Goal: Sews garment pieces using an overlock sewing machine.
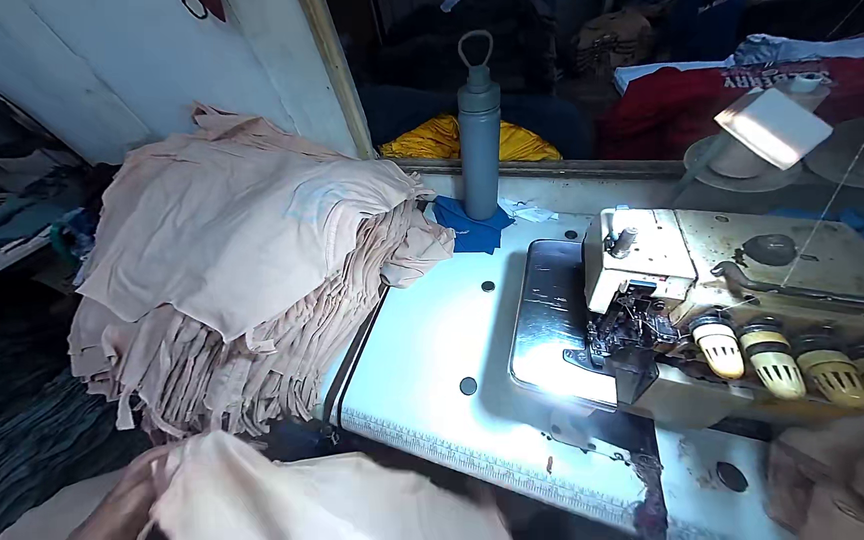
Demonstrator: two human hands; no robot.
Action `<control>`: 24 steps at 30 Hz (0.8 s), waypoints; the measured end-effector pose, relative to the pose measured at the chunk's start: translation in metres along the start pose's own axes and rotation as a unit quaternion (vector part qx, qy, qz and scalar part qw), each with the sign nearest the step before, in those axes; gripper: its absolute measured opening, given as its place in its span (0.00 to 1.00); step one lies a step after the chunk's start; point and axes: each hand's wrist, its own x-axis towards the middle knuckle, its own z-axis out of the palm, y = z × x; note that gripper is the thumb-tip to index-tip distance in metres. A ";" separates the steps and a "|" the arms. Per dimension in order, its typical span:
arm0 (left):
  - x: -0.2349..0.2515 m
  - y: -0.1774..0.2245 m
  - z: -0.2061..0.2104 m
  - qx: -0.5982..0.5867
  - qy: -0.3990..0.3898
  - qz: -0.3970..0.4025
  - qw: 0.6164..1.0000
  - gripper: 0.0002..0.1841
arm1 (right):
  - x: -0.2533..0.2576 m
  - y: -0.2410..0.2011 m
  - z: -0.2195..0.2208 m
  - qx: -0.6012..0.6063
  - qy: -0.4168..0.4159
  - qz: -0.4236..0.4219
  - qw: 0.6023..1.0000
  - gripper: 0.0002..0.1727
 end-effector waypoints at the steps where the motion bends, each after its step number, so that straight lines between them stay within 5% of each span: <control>1: 0.010 -0.011 0.001 -0.011 0.042 -0.032 0.999 0.11 | 0.009 0.007 0.012 0.038 0.045 -0.018 0.998 0.39; 4: 0.045 -0.036 0.025 0.031 0.244 -0.038 0.969 0.10 | 0.036 0.042 0.044 0.278 0.040 -0.032 0.959 0.38; 6: 0.044 -0.041 0.031 0.180 0.255 0.070 0.948 0.25 | 0.033 0.058 0.065 0.359 -0.018 -0.012 0.933 0.35; 8: 0.035 -0.035 0.047 0.318 0.207 0.205 0.902 0.32 | 0.009 0.074 0.080 0.284 -0.098 0.045 0.953 0.29; 10: 0.032 -0.031 0.079 0.375 0.154 0.303 0.863 0.25 | -0.019 0.102 0.097 0.185 -0.136 0.149 0.962 0.23; 14: 0.044 -0.040 0.166 0.265 -0.026 0.381 0.886 0.12 | -0.044 0.159 0.144 0.107 -0.111 0.311 0.938 0.31; 17: 0.055 -0.044 0.224 0.160 -0.150 0.370 0.903 0.13 | -0.026 0.169 0.180 0.079 -0.109 0.300 0.945 0.34; 21: 0.059 -0.044 0.265 0.390 -0.166 0.342 0.838 0.23 | 0.004 0.171 0.213 0.106 -0.163 0.206 0.959 0.19; 24: 0.064 -0.043 0.277 0.432 -0.108 0.382 0.810 0.08 | 0.012 0.162 0.208 0.150 -0.170 0.159 0.961 0.20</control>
